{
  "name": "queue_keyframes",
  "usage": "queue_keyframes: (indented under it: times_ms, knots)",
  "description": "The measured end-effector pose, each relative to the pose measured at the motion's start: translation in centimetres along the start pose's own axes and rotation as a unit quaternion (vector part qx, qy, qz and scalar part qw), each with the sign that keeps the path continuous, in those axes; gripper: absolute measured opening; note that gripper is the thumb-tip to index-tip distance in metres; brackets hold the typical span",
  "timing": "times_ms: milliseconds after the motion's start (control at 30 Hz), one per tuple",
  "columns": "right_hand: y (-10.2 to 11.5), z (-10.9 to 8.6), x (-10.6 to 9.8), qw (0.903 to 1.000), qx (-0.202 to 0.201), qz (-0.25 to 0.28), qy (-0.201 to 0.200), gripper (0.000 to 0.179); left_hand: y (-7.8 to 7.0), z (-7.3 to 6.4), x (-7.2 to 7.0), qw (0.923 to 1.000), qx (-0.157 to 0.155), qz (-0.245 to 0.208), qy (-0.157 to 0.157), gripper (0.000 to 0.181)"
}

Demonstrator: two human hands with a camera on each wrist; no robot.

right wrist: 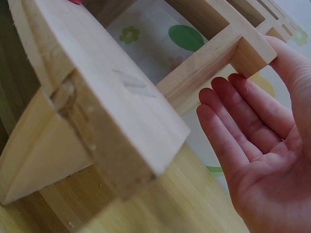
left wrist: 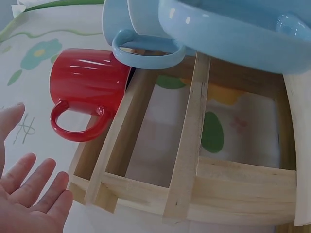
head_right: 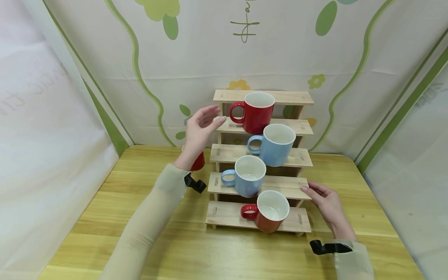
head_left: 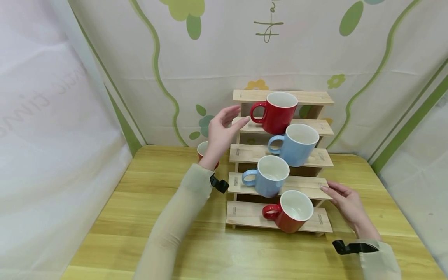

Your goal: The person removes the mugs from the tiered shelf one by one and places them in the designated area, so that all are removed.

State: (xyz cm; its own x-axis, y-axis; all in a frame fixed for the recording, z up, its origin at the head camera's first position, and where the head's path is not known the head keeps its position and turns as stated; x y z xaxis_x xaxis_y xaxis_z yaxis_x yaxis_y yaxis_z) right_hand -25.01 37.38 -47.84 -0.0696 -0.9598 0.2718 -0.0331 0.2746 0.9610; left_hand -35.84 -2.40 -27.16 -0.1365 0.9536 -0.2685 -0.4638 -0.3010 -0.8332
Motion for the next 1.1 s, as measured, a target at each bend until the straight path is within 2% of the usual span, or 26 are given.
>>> queue_keyframes:
  times_ms: [233, 433, 733, 933, 1100]
  knots:
    - [0.0, -0.1, 0.1, 0.9999, -0.002, 0.012, -0.001, 0.021, 0.2, 1.1, 1.2, 0.9997, -0.012, -0.010, 0.019, 0.051]
    - [0.0, -0.1, 0.2, 0.9998, -0.005, 0.020, 0.004, 0.020, 0.0, 1.8, 2.1, 0.9995, -0.012, -0.022, 0.022, 0.047]
    - [0.0, -0.1, 0.2, 0.9997, -0.007, 0.022, 0.002, 0.020, -0.1, 1.9, 3.9, 0.9970, -0.028, -0.034, 0.064, 0.044]
    - [-0.1, 0.0, 0.2, 0.9996, -0.008, 0.026, -0.004, 0.021, -0.1, 2.0, 4.3, 0.9963, -0.040, -0.029, 0.071, 0.044]
    - [0.0, -0.1, 0.2, 0.9996, -0.009, 0.029, -0.003, 0.022, 0.0, 2.3, 4.7, 0.9942, -0.050, -0.050, 0.081, 0.042]
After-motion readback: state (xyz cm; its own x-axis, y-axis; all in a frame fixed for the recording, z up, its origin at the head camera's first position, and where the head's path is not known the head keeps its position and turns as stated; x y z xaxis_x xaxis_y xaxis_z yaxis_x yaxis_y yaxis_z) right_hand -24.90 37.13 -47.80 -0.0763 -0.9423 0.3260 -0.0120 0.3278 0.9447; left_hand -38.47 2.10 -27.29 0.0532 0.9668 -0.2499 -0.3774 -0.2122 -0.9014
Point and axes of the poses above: each hand's wrist, its own z-axis towards the middle knuckle, its own x-axis out of the palm, y = z × x, the point moved 10 cm from there along z, towards the middle knuckle, and after that the axes turned 14 degrees about z, right-handed, at the moved point
